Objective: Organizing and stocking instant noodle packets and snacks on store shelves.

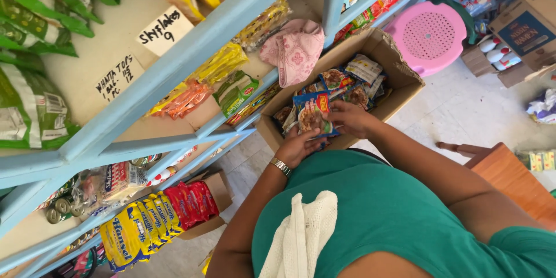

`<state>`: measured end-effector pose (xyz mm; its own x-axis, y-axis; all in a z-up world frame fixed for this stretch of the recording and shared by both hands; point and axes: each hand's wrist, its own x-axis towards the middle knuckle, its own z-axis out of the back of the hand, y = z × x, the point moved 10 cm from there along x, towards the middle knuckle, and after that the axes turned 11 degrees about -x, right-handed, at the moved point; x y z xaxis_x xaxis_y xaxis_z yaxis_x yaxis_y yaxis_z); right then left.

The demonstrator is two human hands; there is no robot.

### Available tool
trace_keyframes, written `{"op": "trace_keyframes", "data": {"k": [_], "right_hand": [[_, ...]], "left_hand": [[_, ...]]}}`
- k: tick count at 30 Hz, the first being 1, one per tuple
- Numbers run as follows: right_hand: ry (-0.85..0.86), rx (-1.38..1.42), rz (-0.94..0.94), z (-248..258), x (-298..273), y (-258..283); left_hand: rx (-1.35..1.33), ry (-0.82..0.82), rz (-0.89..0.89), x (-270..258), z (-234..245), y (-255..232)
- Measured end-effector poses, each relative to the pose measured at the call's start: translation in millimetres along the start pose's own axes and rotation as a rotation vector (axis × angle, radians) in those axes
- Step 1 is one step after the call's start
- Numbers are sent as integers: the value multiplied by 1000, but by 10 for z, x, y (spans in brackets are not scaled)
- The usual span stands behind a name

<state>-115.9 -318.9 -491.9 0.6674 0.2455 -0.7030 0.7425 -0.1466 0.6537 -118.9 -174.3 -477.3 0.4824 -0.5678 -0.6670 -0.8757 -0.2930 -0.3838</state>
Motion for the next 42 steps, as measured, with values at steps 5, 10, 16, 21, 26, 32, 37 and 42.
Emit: {"op": "trace_keyframes", "data": {"k": [5, 10, 16, 21, 26, 32, 37, 42], "right_hand": [[89, -323, 256, -133, -92, 276], [194, -683, 378, -322, -347, 544], [93, -441, 335, -315, -513, 837], [50, -256, 330, -189, -450, 824], [46, -84, 358, -131, -389, 710], [20, 119, 316, -22, -475, 818], [8, -41, 471, -282, -1020, 1409], [-161, -326, 654, -491, -1531, 1931]], "left_hand": [[179, -131, -67, 117, 370, -72], [360, -40, -403, -132, 291, -670], [363, 42, -481, -102, 382, -774], [186, -4, -473, -322, 324, -899], [112, 40, -502, -387, 332, -859], [274, 59, -678, -836, 13, -1288], [337, 227, -737, -1127, -249, -1512], [465, 215, -834, -1693, -552, -1916]]}}
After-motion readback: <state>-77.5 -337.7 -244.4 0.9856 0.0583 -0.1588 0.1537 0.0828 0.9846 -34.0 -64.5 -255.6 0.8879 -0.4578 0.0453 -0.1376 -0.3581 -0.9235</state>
